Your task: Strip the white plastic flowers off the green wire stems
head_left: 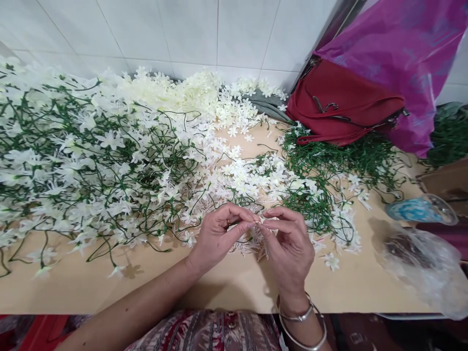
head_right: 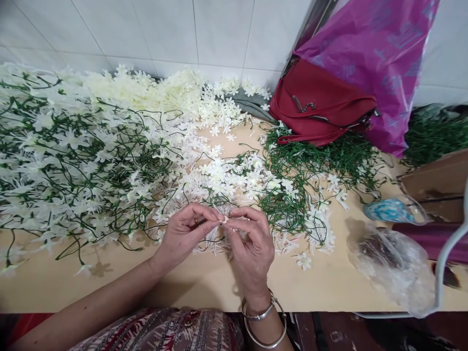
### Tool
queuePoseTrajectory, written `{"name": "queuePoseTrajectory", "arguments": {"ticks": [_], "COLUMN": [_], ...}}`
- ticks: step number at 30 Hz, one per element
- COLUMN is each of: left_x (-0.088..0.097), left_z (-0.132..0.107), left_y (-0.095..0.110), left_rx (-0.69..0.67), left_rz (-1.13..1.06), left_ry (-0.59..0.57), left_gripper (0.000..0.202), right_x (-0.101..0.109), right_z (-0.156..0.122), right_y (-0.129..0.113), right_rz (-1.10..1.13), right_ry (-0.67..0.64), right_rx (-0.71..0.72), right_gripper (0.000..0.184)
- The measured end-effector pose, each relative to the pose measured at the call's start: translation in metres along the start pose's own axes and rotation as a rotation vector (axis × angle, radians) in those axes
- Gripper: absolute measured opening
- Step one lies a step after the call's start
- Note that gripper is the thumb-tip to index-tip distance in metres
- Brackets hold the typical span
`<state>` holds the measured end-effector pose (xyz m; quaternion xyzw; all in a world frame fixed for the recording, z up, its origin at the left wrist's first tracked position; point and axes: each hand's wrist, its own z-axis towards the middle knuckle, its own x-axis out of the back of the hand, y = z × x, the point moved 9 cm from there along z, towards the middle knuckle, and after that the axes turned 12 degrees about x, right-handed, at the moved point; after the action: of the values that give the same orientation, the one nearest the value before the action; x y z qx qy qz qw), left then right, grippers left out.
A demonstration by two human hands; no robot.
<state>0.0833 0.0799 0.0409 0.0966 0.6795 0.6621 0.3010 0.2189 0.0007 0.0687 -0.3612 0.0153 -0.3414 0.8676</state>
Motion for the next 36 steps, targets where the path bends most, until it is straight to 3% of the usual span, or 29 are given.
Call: {"name": "queuePoseTrajectory", "arguments": {"ticks": [5, 9, 15, 21, 28, 32, 36], "left_x": [0.0, 0.003, 0.005, 0.005, 0.006, 0.004, 0.003], "left_z": [0.001, 0.001, 0.003, 0.006, 0.005, 0.005, 0.005], "left_y": [-0.003, -0.003, 0.001, -0.005, -0.002, 0.001, 0.004], "left_rx": [0.035, 0.055, 0.052, 0.102, 0.054, 0.027, 0.033], "left_rz": [-0.018, 0.116, 0.199, 0.194, 0.166, 0.244, 0.308], "left_ry": [0.001, 0.042, 0.051, 0.028, 0.043, 0.028, 0.023], "left_gripper": [0.008, 0.011, 0.015, 0.015, 0.009, 0.009, 0.014], "right_x": [0.003, 0.003, -0.006, -0.004, 0.003, 0.0, -0.003], "right_z": [0.001, 0.001, 0.006, 0.003, -0.007, -0.007, -0.004], "right_y": [-0.012, -0.023, -0.033, -0.02, 0.001, 0.009, 0.011], "right_rz": [-0.127, -0.2, -0.207, -0.119, 0.028, 0.127, 0.166], "right_ry": [-0.006, -0.013, -0.04, -0.014, 0.081, 0.098, 0.07], "right_rx": [0.137, 0.261, 0.315, 0.18, -0.025, -0.144, -0.176], "right_gripper": [0.031, 0.033, 0.031, 0.031, 0.028, 0.022, 0.019]}}
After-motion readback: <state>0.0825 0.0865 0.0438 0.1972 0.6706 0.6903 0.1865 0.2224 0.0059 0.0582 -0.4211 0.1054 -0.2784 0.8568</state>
